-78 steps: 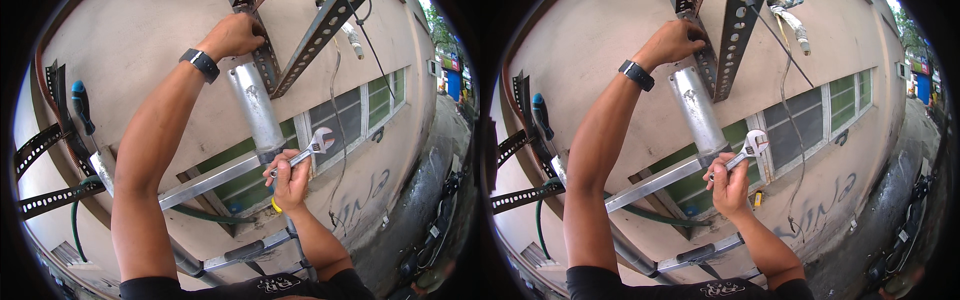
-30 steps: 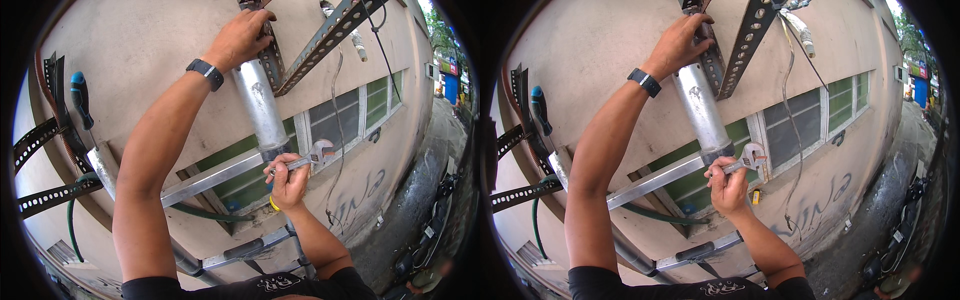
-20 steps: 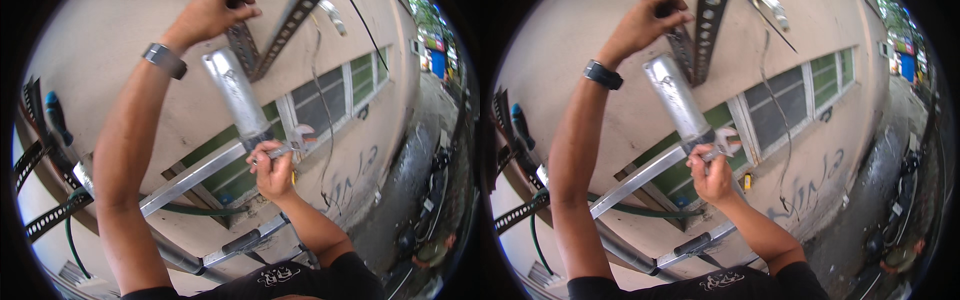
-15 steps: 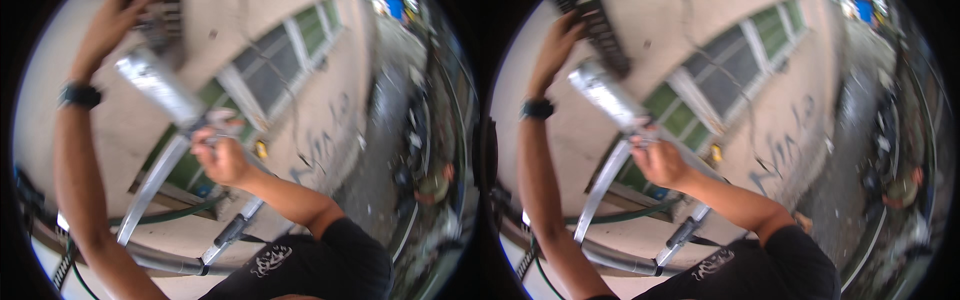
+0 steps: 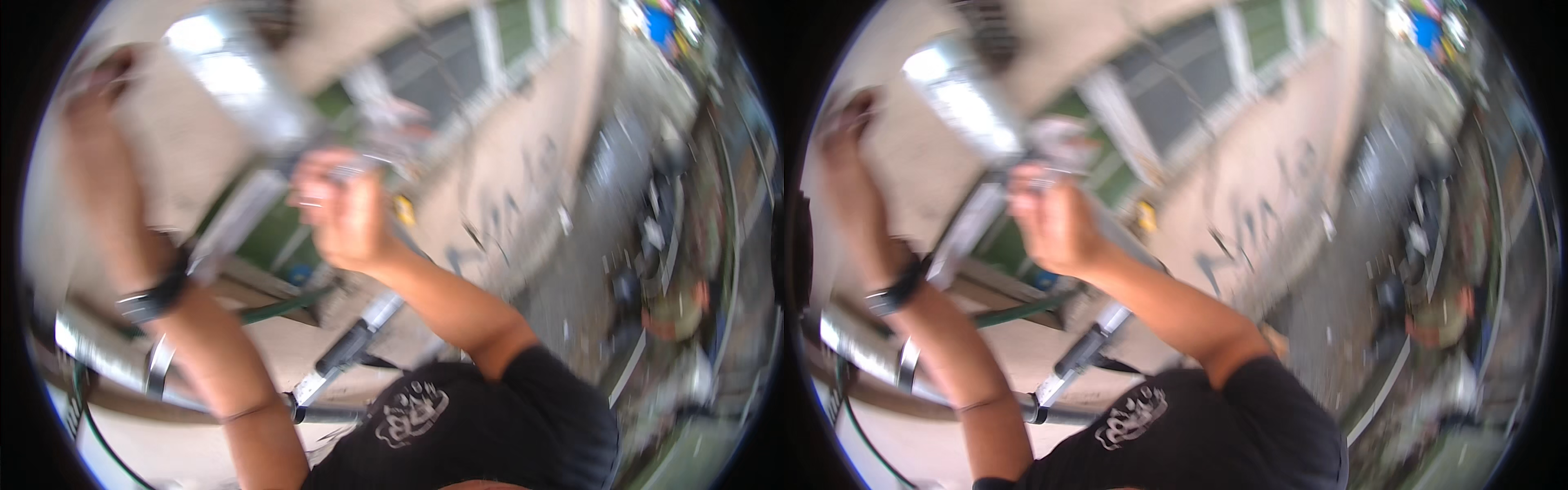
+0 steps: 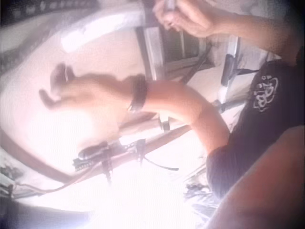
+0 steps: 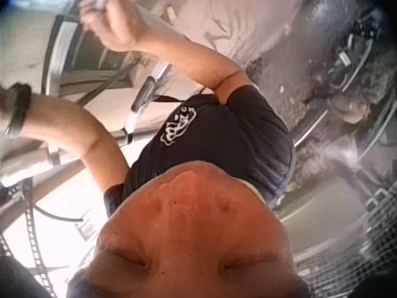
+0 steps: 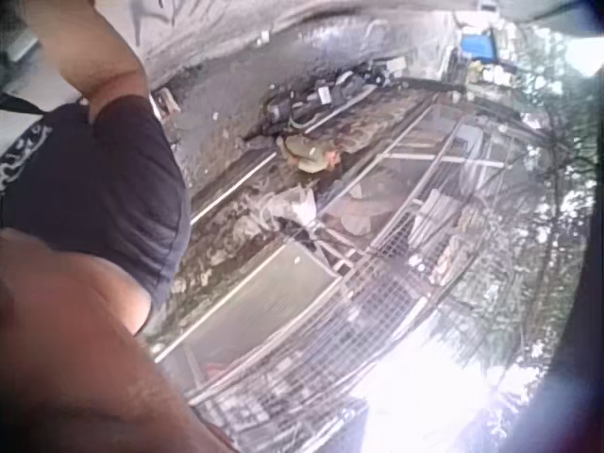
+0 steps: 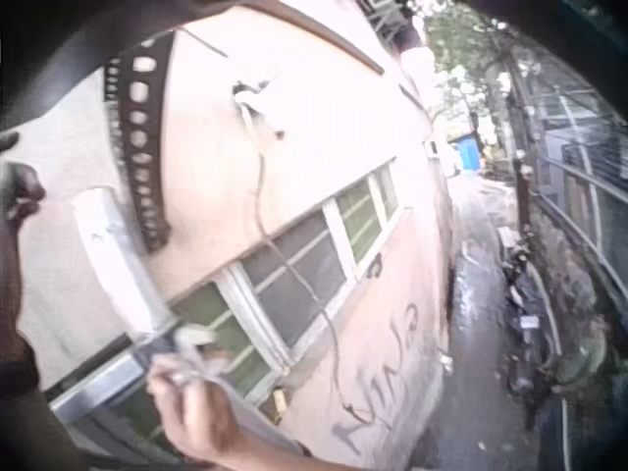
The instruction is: The person works on the mounting bracket and copper piping of an outdoor air conditioning unit by hand and using a wrench. They then handle a yellow blowtorch tank to heat a copper pipe joint.
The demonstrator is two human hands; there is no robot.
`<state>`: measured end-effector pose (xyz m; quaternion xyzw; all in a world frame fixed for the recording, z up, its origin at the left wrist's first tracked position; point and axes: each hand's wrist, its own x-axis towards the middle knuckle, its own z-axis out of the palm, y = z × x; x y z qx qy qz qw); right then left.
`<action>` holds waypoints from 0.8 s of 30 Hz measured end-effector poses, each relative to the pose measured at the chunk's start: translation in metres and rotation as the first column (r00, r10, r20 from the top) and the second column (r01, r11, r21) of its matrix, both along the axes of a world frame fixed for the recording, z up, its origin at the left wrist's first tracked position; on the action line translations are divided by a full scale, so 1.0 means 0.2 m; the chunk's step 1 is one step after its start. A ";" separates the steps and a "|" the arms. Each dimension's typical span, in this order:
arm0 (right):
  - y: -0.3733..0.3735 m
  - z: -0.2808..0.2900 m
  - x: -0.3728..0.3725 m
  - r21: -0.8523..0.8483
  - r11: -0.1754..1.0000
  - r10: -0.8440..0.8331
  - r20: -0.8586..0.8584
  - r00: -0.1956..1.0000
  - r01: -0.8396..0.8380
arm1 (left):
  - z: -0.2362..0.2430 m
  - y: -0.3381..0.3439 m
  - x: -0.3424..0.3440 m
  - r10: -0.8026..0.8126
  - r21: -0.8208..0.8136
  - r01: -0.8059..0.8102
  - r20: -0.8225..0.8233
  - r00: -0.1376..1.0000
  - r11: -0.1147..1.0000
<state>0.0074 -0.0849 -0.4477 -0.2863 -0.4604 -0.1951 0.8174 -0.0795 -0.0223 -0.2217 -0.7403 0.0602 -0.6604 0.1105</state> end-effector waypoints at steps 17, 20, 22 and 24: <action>-0.10 0.46 -0.03 -0.352 0.890 -0.226 0.208 0.952 0.288 | -0.39 -0.03 -0.21 -0.377 -0.556 0.104 -0.403 0.834 0.825; -0.05 0.51 -0.11 -0.268 0.883 -0.283 0.349 0.893 0.385 | -0.34 -0.03 -0.28 -0.411 -0.702 -0.001 -0.417 0.810 0.712; -0.02 0.52 -0.12 -0.253 0.881 -0.296 0.366 0.882 0.400 | -0.32 0.00 -0.30 -0.395 -0.732 -0.059 -0.432 0.810 0.679; -0.02 0.50 -0.13 -0.281 0.870 -0.303 0.345 0.888 0.406 | -0.35 0.01 -0.28 -0.371 -0.714 -0.029 -0.397 0.839 0.699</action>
